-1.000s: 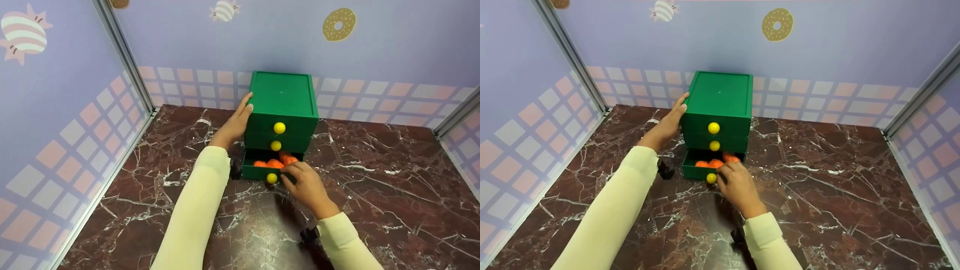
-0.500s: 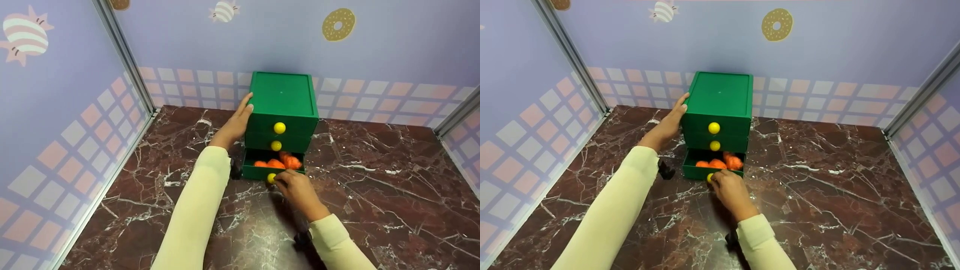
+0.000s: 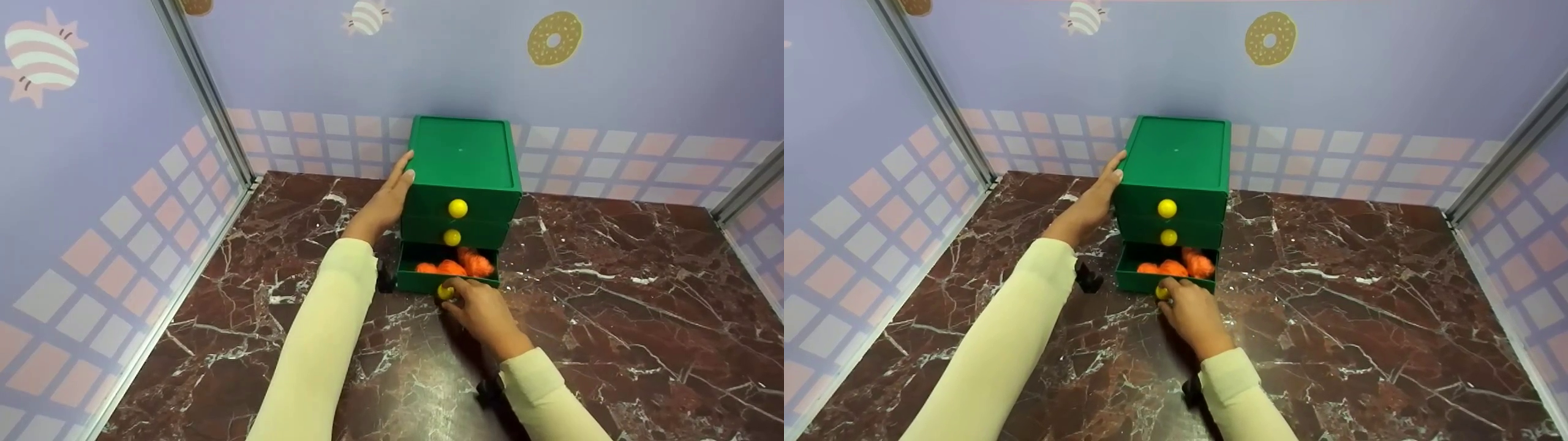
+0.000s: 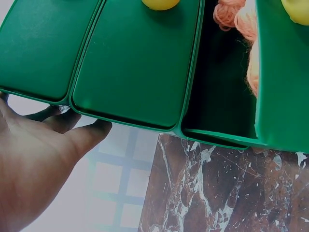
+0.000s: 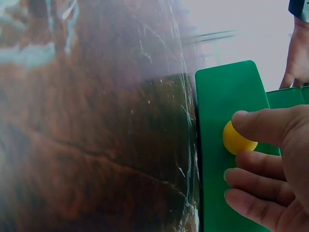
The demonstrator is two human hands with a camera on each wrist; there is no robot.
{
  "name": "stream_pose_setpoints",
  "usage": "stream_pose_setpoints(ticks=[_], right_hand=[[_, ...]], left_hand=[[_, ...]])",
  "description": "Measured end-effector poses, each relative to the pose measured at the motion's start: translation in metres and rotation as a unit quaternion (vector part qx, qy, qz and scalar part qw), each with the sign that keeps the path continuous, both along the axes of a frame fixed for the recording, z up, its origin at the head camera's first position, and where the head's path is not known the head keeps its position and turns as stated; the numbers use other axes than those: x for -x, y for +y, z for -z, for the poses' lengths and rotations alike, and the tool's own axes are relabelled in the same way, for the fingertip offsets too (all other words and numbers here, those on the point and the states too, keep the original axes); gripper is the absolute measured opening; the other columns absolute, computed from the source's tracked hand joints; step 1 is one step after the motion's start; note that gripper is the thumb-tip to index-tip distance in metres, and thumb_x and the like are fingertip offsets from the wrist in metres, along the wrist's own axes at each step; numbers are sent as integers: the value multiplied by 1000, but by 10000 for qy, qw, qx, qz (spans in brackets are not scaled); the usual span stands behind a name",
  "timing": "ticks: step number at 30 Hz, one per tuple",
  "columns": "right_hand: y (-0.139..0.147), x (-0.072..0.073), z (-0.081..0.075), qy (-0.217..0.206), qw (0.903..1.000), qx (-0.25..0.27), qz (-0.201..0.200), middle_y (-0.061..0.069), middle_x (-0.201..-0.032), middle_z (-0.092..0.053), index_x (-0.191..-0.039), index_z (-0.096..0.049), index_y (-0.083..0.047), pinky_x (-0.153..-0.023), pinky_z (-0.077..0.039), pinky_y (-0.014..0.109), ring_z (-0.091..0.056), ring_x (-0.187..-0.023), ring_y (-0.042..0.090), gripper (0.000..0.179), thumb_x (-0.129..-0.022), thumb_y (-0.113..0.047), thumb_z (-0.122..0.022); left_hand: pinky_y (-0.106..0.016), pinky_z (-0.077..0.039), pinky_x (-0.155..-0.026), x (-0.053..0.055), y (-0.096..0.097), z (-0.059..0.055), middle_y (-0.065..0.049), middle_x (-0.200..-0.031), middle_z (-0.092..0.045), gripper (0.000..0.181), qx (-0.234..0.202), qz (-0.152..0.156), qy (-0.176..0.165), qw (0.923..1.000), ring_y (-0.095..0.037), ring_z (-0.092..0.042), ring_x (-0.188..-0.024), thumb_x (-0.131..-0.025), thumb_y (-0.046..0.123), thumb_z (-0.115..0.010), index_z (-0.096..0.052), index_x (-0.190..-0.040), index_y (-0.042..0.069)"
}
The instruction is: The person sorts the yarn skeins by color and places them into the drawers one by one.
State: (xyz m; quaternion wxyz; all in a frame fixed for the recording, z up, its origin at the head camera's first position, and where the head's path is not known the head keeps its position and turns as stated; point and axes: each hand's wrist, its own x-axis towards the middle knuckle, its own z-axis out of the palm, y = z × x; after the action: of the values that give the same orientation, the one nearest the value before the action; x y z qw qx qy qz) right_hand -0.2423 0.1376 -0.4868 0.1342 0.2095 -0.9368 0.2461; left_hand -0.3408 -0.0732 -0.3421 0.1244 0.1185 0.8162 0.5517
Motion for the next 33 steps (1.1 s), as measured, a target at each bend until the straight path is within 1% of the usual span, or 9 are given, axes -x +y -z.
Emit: stream_pose_setpoints(ticks=[2, 5, 11, 15, 20, 21, 23, 28, 33], right_hand=[[-1, 0, 1, 55, 10000, -8, 11, 0, -91, -72, -101, -67, -19, -72, -55, 40, -69, -80, 19, 22, -82, -19, -78], [-1, 1, 3, 181, 9998, -30, 53, 2, -87, -72, -102, -67, -18, -69, -55, 41, -67, -75, 20, 23, -83, -19, -78], [-3, 2, 5, 269, 9995, -26, 178, 3, -83, -70, -100, -67, -18, -67, -54, 42, -65, -71, 21, 22, -82, -21, -79], [-3, 3, 6, 283, 9994, 10, 178, 3, -84, -68, -99, -66, -17, -67, -53, 41, -64, -72, 21, 22, -82, -19, -79], [-4, 4, 5, 291, 9993, -23, 250, 3, -85, -67, -99, -65, -17, -66, -54, 42, -66, -74, 23, 20, -83, -18, -77], [-4, 4, 5, 276, 9992, -36, 275, 3, -85, -67, -100, -65, -17, -66, -53, 43, -66, -74, 23, 21, -83, -18, -77], [-3, 5, 4, 274, 9992, -60, 299, 3, -83, -66, -100, -65, -17, -66, -53, 44, -65, -74, 24, 20, -84, -19, -77], [-3, 11, 4, 277, 9990, -93, 331, 4, -83, -66, -101, -64, -18, -65, -53, 45, -65, -73, 26, 20, -85, -19, -76], [-2, 16, 4, 237, 9990, -96, 364, 5, -85, -67, -101, -64, -18, -66, -54, 46, -66, -74, 26, 18, -86, -19, -74]], left_hand=[[-58, -17, -117, -4, 0, -3, -1, -165, -7, 52, 28, 1, 26, 10000, -36, -13, -149, -106, 46, -23, -4, -155, 44], [-58, -17, -117, -2, 0, -2, -1, -165, -7, 52, -19, -20, 18, 10000, -35, -14, -149, -106, 46, -23, -5, -155, 43], [-57, -16, -117, 17, -1, 20, 5, -164, -9, 51, -68, -79, 85, 9999, -33, -15, -150, -101, 58, -24, -7, -149, 56], [-59, -17, -117, 22, -1, 28, 7, -164, -8, 51, -184, -110, 113, 9997, -33, -14, -150, -98, 65, -25, -8, -146, 62], [-59, -16, -117, 22, -1, 28, 8, -164, -8, 50, -210, -115, 123, 9996, -33, -14, -150, -98, 65, -25, -8, -145, 63], [-59, -16, -117, 18, 0, 24, 6, -164, -8, 51, -189, -112, 107, 9997, -34, -14, -150, -99, 62, -25, -8, -147, 60], [-58, -16, -117, 19, 0, 23, 7, -164, -8, 50, -187, -106, 128, 9997, -33, -14, -150, -100, 61, -25, -8, -147, 60], [-58, -17, -117, 23, -1, 28, 7, -164, -9, 50, -232, -96, 219, 9994, -32, -14, -150, -100, 62, -25, -9, -147, 60], [-58, -17, -117, 23, -1, 28, 7, -164, -9, 50, -239, -105, 237, 9994, -32, -14, -150, -100, 62, -26, -9, -147, 60]])
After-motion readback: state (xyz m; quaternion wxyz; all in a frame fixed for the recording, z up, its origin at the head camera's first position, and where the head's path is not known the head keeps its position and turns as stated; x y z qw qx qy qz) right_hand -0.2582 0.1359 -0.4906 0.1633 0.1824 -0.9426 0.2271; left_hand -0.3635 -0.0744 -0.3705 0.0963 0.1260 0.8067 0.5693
